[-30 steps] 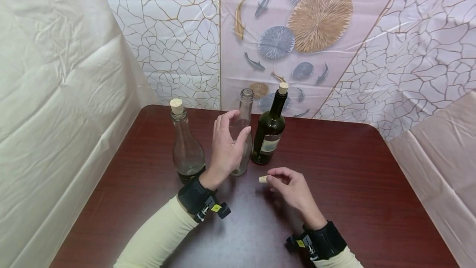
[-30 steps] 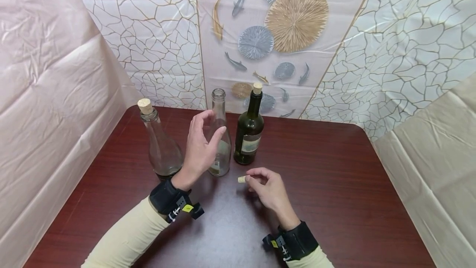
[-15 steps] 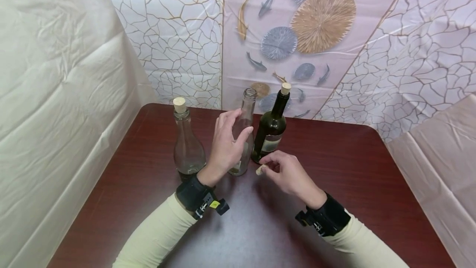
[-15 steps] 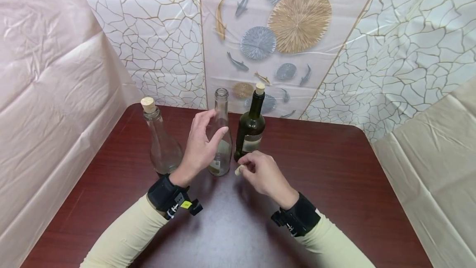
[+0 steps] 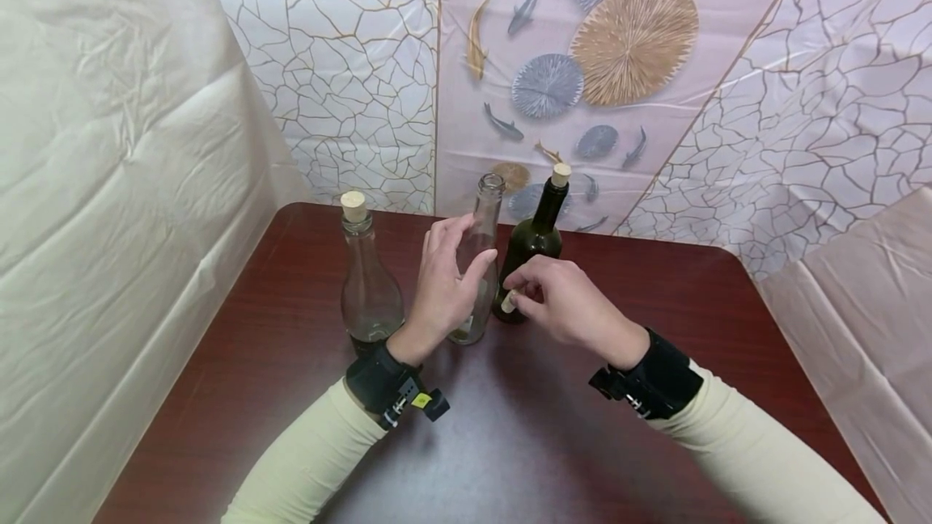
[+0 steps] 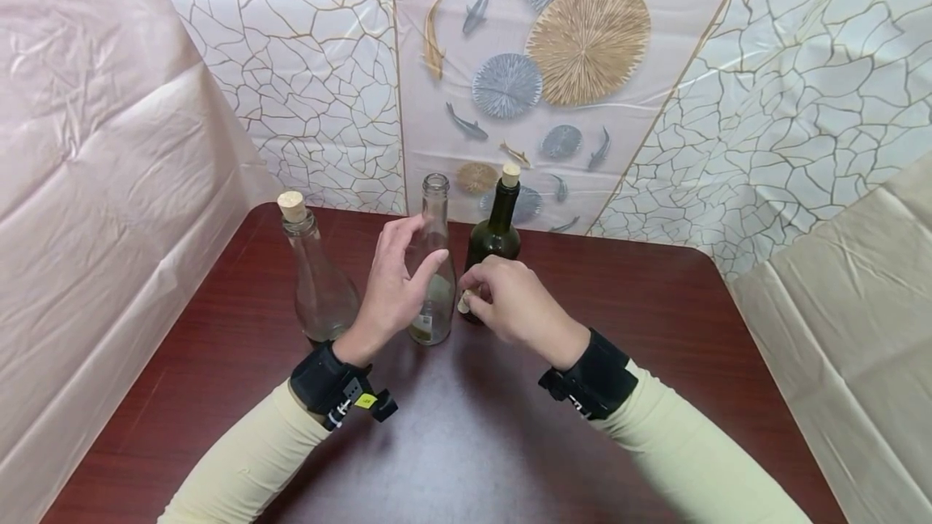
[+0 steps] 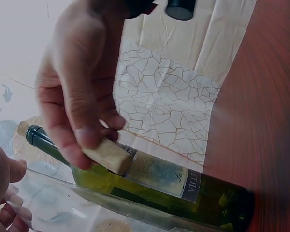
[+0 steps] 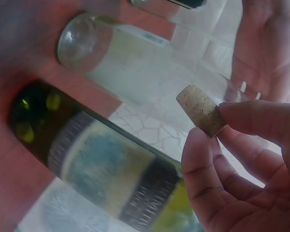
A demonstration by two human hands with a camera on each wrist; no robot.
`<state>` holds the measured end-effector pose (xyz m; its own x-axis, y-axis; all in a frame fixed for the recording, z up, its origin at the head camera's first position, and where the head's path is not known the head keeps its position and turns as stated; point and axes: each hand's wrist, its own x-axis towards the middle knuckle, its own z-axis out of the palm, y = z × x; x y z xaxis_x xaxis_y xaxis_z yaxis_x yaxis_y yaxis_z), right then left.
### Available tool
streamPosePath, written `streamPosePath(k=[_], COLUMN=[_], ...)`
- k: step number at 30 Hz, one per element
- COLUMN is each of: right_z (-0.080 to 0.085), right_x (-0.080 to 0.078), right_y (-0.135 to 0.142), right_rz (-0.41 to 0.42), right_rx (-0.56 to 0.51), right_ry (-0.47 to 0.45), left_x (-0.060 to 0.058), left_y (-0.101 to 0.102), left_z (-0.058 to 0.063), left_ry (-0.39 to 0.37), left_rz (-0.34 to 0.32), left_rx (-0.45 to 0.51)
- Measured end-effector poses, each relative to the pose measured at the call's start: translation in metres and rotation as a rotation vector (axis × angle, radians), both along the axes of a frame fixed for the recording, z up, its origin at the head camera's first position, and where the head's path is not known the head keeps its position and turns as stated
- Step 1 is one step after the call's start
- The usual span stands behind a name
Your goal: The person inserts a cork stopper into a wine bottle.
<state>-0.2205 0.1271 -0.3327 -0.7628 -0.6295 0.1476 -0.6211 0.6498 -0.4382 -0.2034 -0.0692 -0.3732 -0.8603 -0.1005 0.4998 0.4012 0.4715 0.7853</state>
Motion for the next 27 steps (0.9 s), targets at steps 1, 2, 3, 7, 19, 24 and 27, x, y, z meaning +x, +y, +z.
streamPosePath(k=[1,2,3,7,19,24,27], right_z=[0.003,0.007,0.01,0.024,0.058,0.075,0.085], right_x=[-0.001,-0.001,-0.002,-0.003,-0.008,-0.009,-0.011], right_y=[0.0,0.0,-0.001,-0.002,-0.006,-0.008,-0.009], right_rz=[0.005,0.008,0.011,0.024,0.032,0.02,0.017], right_rx=[0.006,0.01,0.015,0.042,0.043,0.037,0.03], right_ry=[0.009,0.017,0.025,0.054,0.135,0.178,0.198], left_x=[0.0,0.0,0.0,0.0,0.001,0.001,0.002], left_y=[0.0,0.0,0.0,0.0,0.0,-0.001,-0.001], left_z=[0.0,0.0,0.0,-0.001,-0.001,-0.002,-0.001], left_ry=[0.001,0.002,0.002,0.002,0.006,0.004,0.009], left_rz=[-0.002,-0.004,-0.005,-0.007,-0.002,0.001,0.003], left_rx=[-0.001,-0.003,-0.007,-0.028,-0.039,-0.039,-0.044])
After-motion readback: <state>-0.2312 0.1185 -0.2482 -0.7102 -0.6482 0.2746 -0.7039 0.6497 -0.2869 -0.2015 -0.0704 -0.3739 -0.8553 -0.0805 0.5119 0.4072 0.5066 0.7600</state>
